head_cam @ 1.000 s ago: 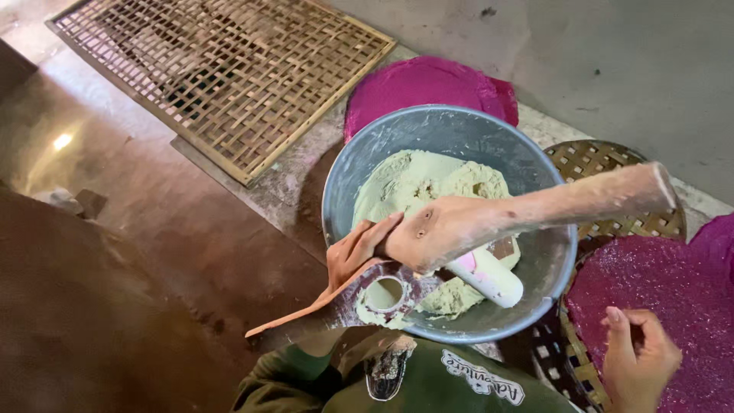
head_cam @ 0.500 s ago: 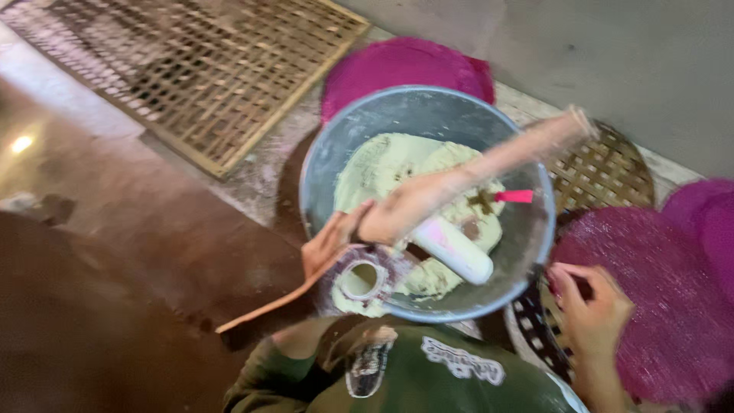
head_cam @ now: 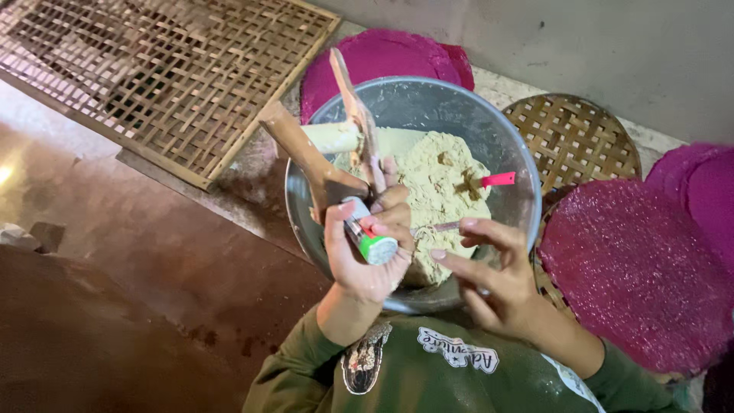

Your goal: The person loads dough into a wooden hand press and squeezes it to extrude noodle strands into round nests on pink trays, taking dough from a large basin and repositioning the press between nests, with finished nests accumulating on the trays.

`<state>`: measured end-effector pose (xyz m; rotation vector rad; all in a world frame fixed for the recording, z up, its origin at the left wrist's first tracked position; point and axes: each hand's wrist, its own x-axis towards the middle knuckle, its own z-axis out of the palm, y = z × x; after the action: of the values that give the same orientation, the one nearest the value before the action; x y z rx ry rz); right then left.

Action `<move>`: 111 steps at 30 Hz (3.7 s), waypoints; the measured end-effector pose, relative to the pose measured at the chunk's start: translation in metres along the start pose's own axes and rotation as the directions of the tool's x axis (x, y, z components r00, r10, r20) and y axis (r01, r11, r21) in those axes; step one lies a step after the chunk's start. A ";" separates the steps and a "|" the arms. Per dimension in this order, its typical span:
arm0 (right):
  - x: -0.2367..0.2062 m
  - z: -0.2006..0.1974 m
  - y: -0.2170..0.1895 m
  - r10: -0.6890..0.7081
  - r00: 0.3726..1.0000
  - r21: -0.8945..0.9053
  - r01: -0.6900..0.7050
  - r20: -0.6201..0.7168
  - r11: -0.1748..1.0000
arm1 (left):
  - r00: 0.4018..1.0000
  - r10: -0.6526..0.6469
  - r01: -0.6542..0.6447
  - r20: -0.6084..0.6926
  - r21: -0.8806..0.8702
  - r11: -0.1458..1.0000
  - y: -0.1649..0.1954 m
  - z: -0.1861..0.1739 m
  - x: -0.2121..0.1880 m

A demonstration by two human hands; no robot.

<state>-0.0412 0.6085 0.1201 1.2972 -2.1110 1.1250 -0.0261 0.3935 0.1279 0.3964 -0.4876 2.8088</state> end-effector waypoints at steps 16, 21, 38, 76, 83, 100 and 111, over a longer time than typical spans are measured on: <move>0.034 0.023 0.004 -0.236 0.971 0.011 0.236 0.020 0.972 | 0.999 -0.028 0.029 0.027 -0.041 0.999 0.002 -0.002 0.008; 0.038 0.025 0.003 -0.208 0.978 -0.100 0.207 0.002 0.973 | 0.999 -0.029 0.030 0.027 -0.019 0.999 0.001 -0.005 0.010; -0.001 0.114 0.153 0.348 0.577 -0.512 0.145 0.739 0.847 | 0.801 0.585 0.189 0.132 0.870 -0.455 0.144 -0.090 -0.028; 0.019 0.108 0.194 0.492 0.578 -0.622 0.035 0.651 0.782 | 0.767 0.497 -0.046 0.406 0.807 -0.589 0.144 -0.071 -0.032; 0.065 0.090 0.183 0.430 0.644 -0.568 0.008 0.632 0.823 | 0.737 0.546 -0.071 0.399 0.849 -0.524 0.157 -0.082 -0.026; 0.053 0.201 0.148 0.406 0.391 -0.394 -0.116 0.826 0.912 | 0.747 0.552 -0.142 0.371 0.900 -0.413 0.161 -0.081 -0.021; 0.116 -0.022 0.107 0.287 0.533 -0.002 -0.472 0.796 0.882 | 0.735 0.224 0.162 0.640 0.155 -0.975 0.160 -0.020 -0.008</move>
<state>-0.1915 0.5893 0.1686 1.6911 -3.1311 1.0757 -0.0710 0.2541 0.0607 0.0760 -2.1315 -0.6438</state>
